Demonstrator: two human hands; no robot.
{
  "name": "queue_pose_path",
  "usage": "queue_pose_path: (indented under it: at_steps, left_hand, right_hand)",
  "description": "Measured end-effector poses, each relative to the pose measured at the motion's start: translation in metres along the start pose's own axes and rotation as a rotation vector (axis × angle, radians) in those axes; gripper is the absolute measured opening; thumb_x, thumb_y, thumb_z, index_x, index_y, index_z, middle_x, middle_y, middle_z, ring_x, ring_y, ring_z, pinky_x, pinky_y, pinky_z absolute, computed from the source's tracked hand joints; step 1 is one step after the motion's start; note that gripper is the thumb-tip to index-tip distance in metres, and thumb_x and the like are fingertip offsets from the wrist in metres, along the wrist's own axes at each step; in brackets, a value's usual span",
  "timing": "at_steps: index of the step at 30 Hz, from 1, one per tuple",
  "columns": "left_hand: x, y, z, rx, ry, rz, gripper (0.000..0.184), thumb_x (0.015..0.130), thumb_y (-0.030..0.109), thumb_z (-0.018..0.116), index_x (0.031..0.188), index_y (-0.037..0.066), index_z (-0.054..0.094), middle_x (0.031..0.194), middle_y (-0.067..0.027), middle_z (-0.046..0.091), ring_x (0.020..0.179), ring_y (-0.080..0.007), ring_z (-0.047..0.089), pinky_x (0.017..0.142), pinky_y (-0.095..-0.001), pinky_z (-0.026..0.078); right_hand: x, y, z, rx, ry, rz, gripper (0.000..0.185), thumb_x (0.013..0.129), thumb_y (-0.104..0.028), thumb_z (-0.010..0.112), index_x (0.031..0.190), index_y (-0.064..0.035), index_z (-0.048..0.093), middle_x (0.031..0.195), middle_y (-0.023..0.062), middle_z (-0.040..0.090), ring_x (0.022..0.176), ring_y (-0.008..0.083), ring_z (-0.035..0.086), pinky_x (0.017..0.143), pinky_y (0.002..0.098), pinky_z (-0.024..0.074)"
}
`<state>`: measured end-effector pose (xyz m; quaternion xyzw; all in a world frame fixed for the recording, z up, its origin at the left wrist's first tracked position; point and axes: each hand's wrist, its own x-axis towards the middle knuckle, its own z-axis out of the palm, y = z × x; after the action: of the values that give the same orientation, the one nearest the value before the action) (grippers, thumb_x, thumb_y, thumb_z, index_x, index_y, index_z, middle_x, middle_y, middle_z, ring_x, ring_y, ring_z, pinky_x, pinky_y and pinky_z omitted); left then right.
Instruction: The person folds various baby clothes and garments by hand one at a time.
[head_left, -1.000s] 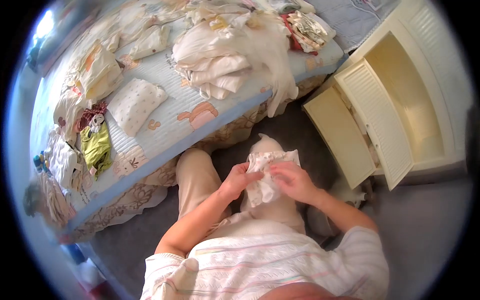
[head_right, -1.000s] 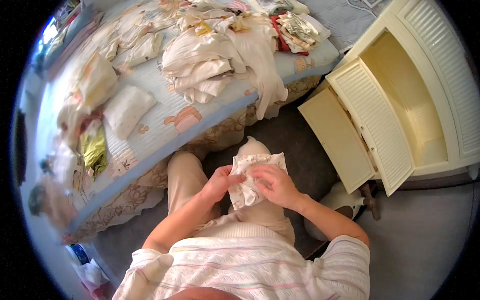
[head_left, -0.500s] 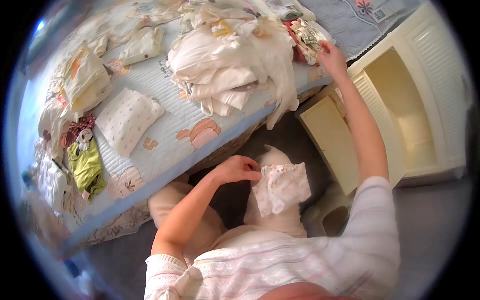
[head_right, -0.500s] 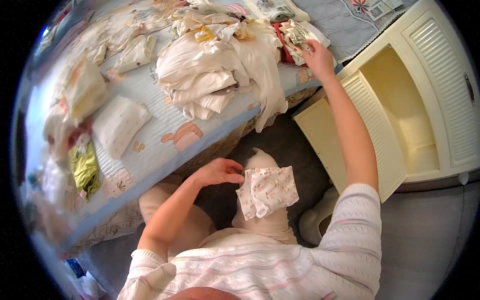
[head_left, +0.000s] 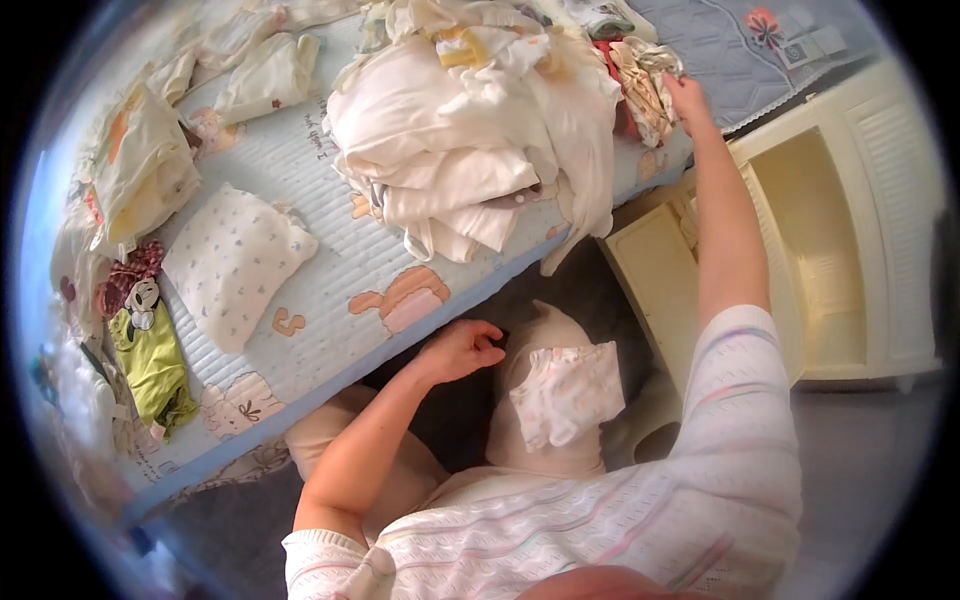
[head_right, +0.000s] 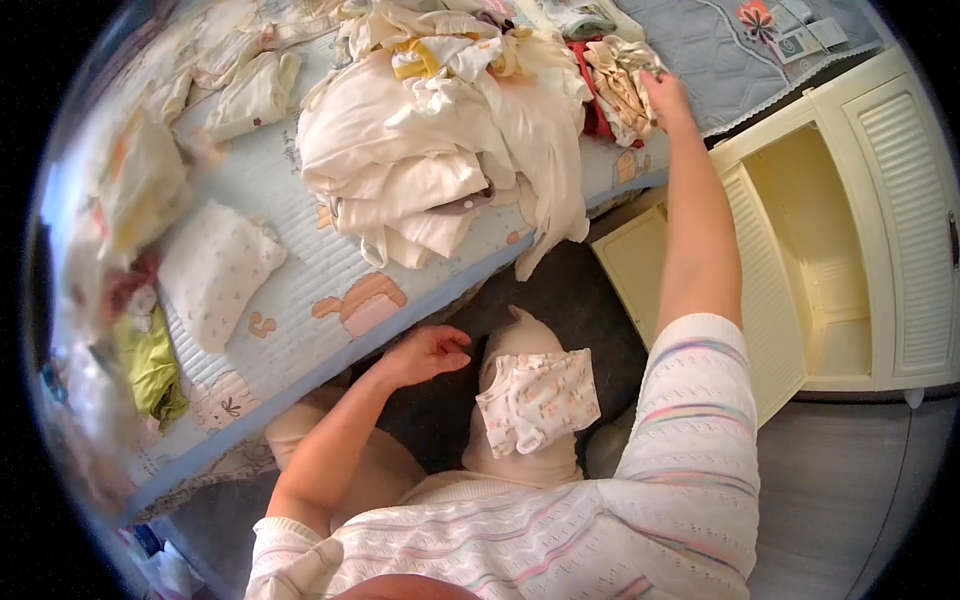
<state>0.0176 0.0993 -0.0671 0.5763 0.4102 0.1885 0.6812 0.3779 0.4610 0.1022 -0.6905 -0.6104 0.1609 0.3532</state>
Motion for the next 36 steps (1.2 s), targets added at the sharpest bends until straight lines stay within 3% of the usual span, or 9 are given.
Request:
queue_pose_path:
  at_steps: [3,7,11,14,25,27,28,29,36]
  left_hand:
    - [0.004,-0.005,0.002,0.043,0.023,0.004,0.034,0.079,0.015,0.065,0.108,-0.001,0.057,0.085,-0.0063,0.062,0.077,-0.0116,0.056,0.069,-0.026,0.046]
    - [0.006,-0.006,0.002,0.037,0.034,-0.009,0.033,0.079,0.015,0.065,0.107,-0.001,0.058,0.083,-0.0052,0.061,0.077,-0.0117,0.055,0.069,-0.026,0.046]
    - [0.005,-0.004,-0.001,-0.037,0.04,-0.035,0.034,0.08,0.017,0.064,0.109,0.001,0.056,0.087,-0.0044,0.061,0.08,-0.0116,0.055,0.075,-0.0258,0.045]
    - [0.014,-0.017,-0.001,-0.081,0.028,0.007,0.034,0.08,0.017,0.063,0.11,0.004,0.057,0.088,-0.0038,0.061,0.079,-0.0105,0.055,0.073,-0.0256,0.045]
    - [-0.043,0.018,0.025,-0.257,-0.084,-0.094,0.044,0.082,0.03,0.063,0.114,0.001,0.055,0.093,-0.0062,0.062,0.083,-0.0131,0.058,0.073,-0.0259,0.046]
    - [-0.046,0.008,0.041,-0.323,-0.021,-0.065,0.048,0.08,0.033,0.065,0.115,0.002,0.054,0.097,-0.0054,0.061,0.086,-0.0129,0.057,0.073,-0.027,0.046]
    - [-0.047,0.006,0.049,-0.355,0.013,-0.051,0.05,0.079,0.034,0.065,0.116,0.002,0.054,0.099,-0.0051,0.06,0.087,-0.0127,0.056,0.073,-0.0275,0.046]
    - [-0.051,0.009,0.056,-0.386,0.008,-0.057,0.064,0.077,0.041,0.067,0.124,0.002,0.046,0.109,-0.0061,0.057,0.093,-0.0137,0.054,0.078,-0.028,0.044]
    - [-0.057,0.006,0.094,-0.419,0.169,0.067,0.081,0.071,0.036,0.075,0.131,-0.001,0.036,0.116,-0.0098,0.053,0.101,-0.0159,0.052,0.085,-0.0293,0.042]
  right_hand:
    - [-0.003,-0.002,-0.02,0.416,0.075,0.144,0.035,0.084,-0.034,0.059,0.101,-0.0028,0.058,0.092,0.0097,0.062,0.083,0.0199,0.06,0.066,0.0313,0.0486]
    - [-0.044,-0.026,-0.062,0.82,-0.079,0.136,0.037,0.09,-0.029,0.052,0.116,-0.003,0.049,0.108,0.0077,0.058,0.095,0.0213,0.059,0.078,0.0352,0.0515]
    - [-0.114,-0.047,-0.098,0.898,-0.272,0.191,0.04,0.091,-0.025,0.05,0.123,-0.0015,0.045,0.118,0.0107,0.055,0.103,0.0186,0.056,0.089,0.0341,0.047]
    - [-0.168,-0.039,-0.117,0.929,-0.36,0.179,0.039,0.091,-0.025,0.052,0.119,0.0013,0.048,0.114,0.0101,0.057,0.099,0.0184,0.058,0.084,0.0328,0.0492]
    - [-0.438,-0.065,-0.127,-0.063,-0.284,0.215,0.03,0.085,-0.022,0.06,0.105,0.0007,0.057,0.083,0.0075,0.063,0.069,0.0122,0.06,0.063,0.0255,0.0504]
    - [-0.491,-0.063,-0.071,-0.146,-0.27,-0.143,0.03,0.078,-0.019,0.064,0.104,-0.0052,0.059,0.101,0.0141,0.06,0.076,0.0235,0.061,0.075,0.0319,0.0494]
    - [-0.504,-0.053,-0.052,-0.238,-0.473,-0.324,0.035,0.076,-0.022,0.065,0.108,-0.0089,0.059,0.114,0.0119,0.055,0.09,0.0287,0.057,0.083,0.0351,0.0466]
    - [-0.519,-0.057,-0.037,-0.319,-0.518,-0.328,0.039,0.073,-0.013,0.067,0.111,-0.0094,0.058,0.122,0.012,0.051,0.101,0.0301,0.054,0.091,0.036,0.0421]
    - [-0.498,-0.04,-0.048,0.137,-0.434,-0.179,0.045,0.072,-0.006,0.069,0.115,-0.005,0.056,0.123,0.0108,0.05,0.098,0.0205,0.055,0.082,0.0287,0.0452]
